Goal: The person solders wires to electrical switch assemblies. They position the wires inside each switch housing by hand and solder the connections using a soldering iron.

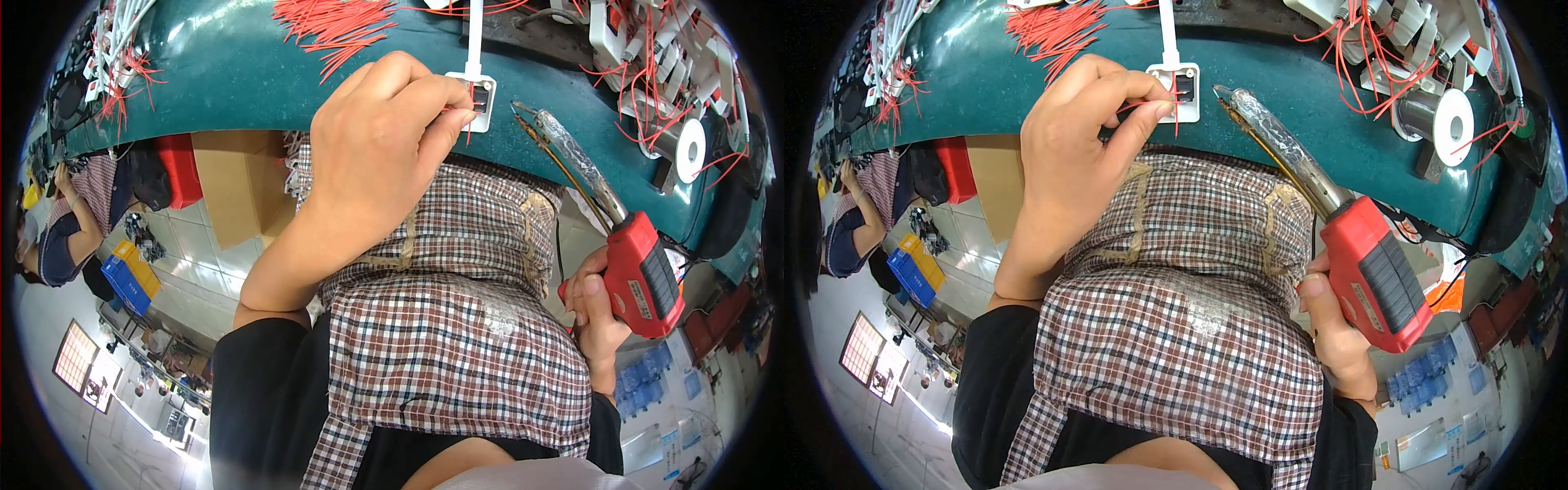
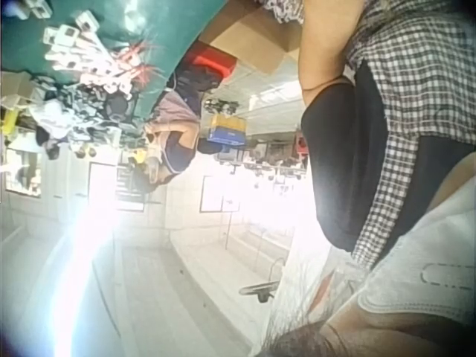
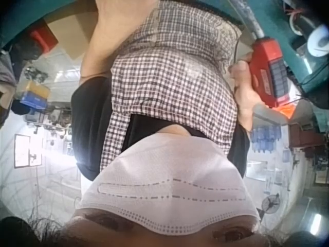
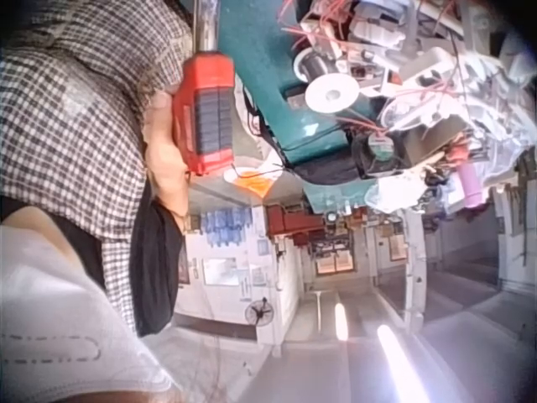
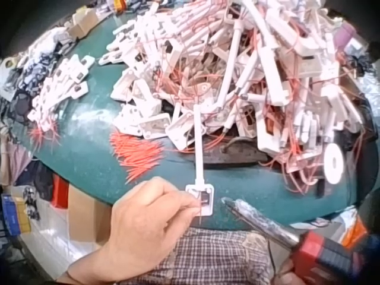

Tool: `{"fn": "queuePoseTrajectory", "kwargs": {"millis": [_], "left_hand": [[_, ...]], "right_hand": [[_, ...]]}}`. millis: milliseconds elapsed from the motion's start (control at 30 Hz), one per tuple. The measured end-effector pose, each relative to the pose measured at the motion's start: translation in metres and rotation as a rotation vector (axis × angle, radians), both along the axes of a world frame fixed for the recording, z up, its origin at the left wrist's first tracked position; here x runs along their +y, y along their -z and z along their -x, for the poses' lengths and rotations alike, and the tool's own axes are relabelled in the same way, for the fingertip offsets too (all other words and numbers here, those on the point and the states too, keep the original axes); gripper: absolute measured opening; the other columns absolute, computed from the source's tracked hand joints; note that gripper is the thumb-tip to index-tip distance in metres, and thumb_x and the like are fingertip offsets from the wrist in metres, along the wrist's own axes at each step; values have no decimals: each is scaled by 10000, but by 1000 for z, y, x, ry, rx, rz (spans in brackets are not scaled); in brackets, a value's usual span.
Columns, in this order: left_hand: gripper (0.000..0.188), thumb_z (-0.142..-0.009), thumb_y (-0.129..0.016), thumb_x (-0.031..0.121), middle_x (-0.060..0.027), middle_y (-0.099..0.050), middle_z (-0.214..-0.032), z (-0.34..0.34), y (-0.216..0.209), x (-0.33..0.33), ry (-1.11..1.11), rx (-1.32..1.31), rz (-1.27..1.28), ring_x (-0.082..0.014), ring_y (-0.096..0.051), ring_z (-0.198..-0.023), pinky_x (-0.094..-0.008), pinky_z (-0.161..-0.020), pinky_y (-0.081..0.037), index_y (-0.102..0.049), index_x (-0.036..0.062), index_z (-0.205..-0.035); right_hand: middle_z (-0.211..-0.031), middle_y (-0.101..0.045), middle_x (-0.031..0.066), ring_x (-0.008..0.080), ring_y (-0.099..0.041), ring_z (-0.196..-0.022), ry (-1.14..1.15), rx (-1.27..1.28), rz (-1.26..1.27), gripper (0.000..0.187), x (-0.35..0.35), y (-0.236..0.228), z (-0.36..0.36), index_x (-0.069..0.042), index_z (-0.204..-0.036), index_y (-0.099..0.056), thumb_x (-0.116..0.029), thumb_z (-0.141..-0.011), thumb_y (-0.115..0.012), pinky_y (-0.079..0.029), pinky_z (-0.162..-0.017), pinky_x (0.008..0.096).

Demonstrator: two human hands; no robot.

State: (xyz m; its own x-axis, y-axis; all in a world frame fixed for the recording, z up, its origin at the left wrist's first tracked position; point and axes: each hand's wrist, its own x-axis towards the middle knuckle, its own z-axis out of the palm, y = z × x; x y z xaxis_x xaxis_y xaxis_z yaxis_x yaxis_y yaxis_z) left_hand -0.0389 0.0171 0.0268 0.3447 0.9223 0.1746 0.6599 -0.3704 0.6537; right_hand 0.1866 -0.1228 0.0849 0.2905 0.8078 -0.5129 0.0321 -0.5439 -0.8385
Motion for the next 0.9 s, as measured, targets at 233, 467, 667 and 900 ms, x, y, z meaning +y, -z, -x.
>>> {"fn": "queuePoseTrajectory", "kwargs": {"millis": [233, 467, 667, 900], "left_hand": [[75, -779, -751, 85, -23, -605, -760, 0, -1, 4, 26, 18, -36, -152, -567, -631, -271, -537, -452, -693, 71, -824], [100, -744, -758, 115, -14, -573, -760, -1, 2, 1, 2, 0, -22, -211, -573, -686, -330, -591, -454, -672, 100, -792], [80, -781, -747, 77, -26, -609, -767, -1, 4, 2, 25, 10, -51, -158, -567, -630, -271, -539, -452, -696, 65, -840], [96, -775, -746, 76, -31, -600, -777, 0, -1, 2, 34, 27, -31, -164, -566, -627, -285, -554, -451, -700, 66, -859]], "right_hand": [[-591, -439, 12, 59, -345, -415, -30, 9, -10, 210, -3, 0, -5, 24, -942, -508, -147, -885, -616, -370, -452, 238], [-618, -454, 25, 72, -356, -426, -129, -29, 27, 198, -5, 1, -5, 14, -920, -520, -150, -887, -626, -377, -471, 247], [-631, -456, 29, 81, -374, -455, -168, -34, 20, 196, -4, 7, -4, 14, -901, -521, -144, -885, -635, -373, -483, 245], [-637, -465, 32, 82, -402, -474, -176, -63, 38, 180, -2, 5, -2, 18, -886, -521, -126, -887, -628, -377, -487, 241]]}}
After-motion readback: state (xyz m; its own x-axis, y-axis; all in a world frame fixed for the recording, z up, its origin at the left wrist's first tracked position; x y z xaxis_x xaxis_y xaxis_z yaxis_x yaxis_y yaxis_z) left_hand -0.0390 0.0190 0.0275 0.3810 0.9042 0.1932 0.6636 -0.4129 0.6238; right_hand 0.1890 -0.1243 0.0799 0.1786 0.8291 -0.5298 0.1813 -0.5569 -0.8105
